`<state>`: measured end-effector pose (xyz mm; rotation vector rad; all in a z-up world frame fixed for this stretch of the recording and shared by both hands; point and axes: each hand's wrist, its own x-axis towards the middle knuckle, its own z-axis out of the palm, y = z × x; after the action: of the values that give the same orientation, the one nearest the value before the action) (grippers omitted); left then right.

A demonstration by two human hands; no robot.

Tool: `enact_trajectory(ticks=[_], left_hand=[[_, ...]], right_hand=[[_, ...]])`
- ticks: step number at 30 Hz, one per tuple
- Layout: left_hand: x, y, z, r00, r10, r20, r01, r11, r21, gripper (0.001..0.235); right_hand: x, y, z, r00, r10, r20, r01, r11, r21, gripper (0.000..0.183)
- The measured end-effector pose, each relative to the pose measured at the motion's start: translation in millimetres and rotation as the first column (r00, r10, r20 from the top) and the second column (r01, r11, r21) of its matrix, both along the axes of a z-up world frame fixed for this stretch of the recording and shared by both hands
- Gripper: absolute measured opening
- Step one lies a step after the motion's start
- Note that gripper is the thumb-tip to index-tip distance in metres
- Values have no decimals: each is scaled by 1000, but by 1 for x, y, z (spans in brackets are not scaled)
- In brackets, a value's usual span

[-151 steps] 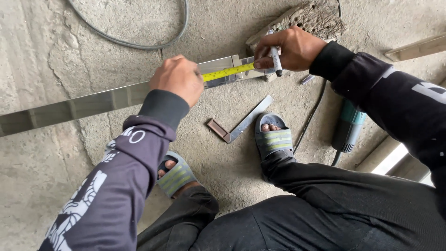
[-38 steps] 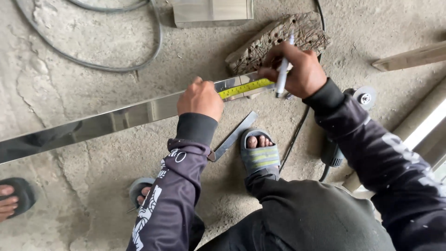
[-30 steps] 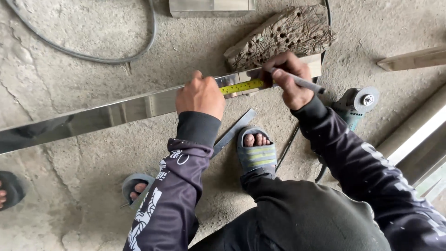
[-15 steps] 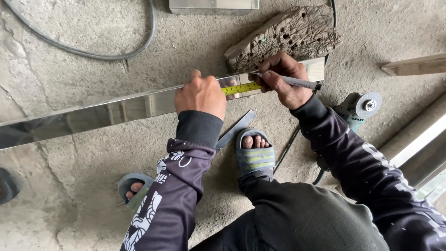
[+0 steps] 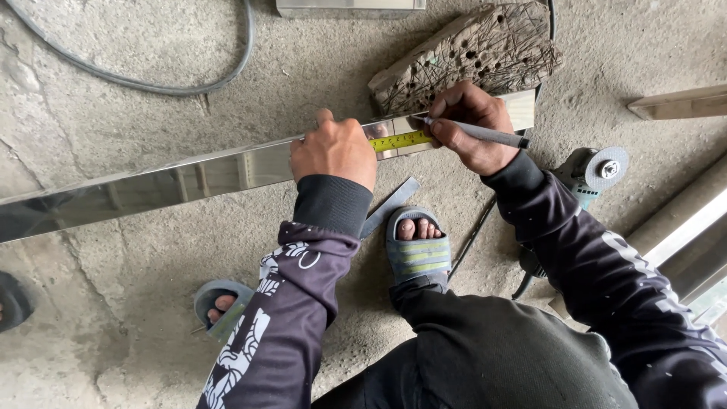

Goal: Cutting a metal strip with an angle grinder and then measuring and marking it for further work using a tape measure and square.

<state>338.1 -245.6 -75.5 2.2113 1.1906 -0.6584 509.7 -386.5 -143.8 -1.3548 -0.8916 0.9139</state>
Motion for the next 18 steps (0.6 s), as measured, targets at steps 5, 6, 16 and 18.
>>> enact_trajectory(ticks=[5, 6, 16, 18], left_hand=[[4, 0, -3, 999, 0, -38, 0, 1000, -4, 33], [5, 0, -4, 999, 5, -38, -5, 1000, -4, 34], [7, 4, -3, 997, 43, -58, -45, 998, -37, 35], [7, 4, -6, 998, 45, -54, -46, 998, -35, 34]], right_hand=[[2, 1, 2, 998, 36, 42, -37, 999, 32, 12], [2, 1, 4, 998, 48, 46, -50, 998, 35, 12], [2, 3, 12, 997, 73, 38, -74, 997, 17, 13], [2, 4, 14, 996, 77, 44, -78, 997, 17, 12]])
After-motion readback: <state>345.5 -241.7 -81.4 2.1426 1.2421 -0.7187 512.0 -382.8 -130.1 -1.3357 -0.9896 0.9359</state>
